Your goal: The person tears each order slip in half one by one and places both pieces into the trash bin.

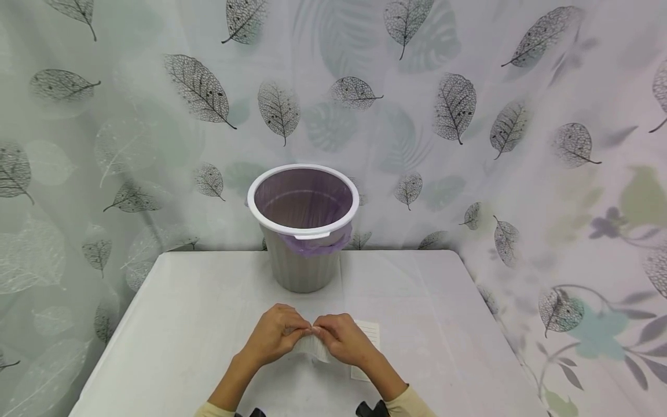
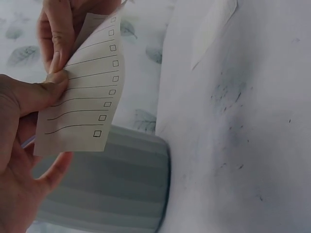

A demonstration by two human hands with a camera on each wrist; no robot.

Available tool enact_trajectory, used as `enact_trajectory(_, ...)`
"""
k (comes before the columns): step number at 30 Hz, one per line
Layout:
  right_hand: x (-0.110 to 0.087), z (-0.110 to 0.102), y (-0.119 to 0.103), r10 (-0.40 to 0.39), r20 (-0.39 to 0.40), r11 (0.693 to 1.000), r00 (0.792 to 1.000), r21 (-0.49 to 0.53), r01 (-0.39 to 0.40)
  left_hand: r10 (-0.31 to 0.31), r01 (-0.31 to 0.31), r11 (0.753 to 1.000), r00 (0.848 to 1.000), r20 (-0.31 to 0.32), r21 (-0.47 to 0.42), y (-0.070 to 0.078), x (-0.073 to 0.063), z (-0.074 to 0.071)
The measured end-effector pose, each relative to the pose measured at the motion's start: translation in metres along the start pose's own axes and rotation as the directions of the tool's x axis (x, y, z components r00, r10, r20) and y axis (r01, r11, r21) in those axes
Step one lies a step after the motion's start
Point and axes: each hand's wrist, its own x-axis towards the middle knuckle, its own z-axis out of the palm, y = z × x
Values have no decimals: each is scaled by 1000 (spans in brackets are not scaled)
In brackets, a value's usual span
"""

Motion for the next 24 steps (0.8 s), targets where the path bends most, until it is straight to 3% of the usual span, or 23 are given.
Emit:
enact_trajectory(15,1,-3,0,44,-45,999,998,6,-44,-25,25,999,999,-29,21,-3,1,-8)
enact_trajectory(24,3,-2,-1,72,-76,997,995,19,-71,-2,3,1000,998,-69,5,-5,0,-7)
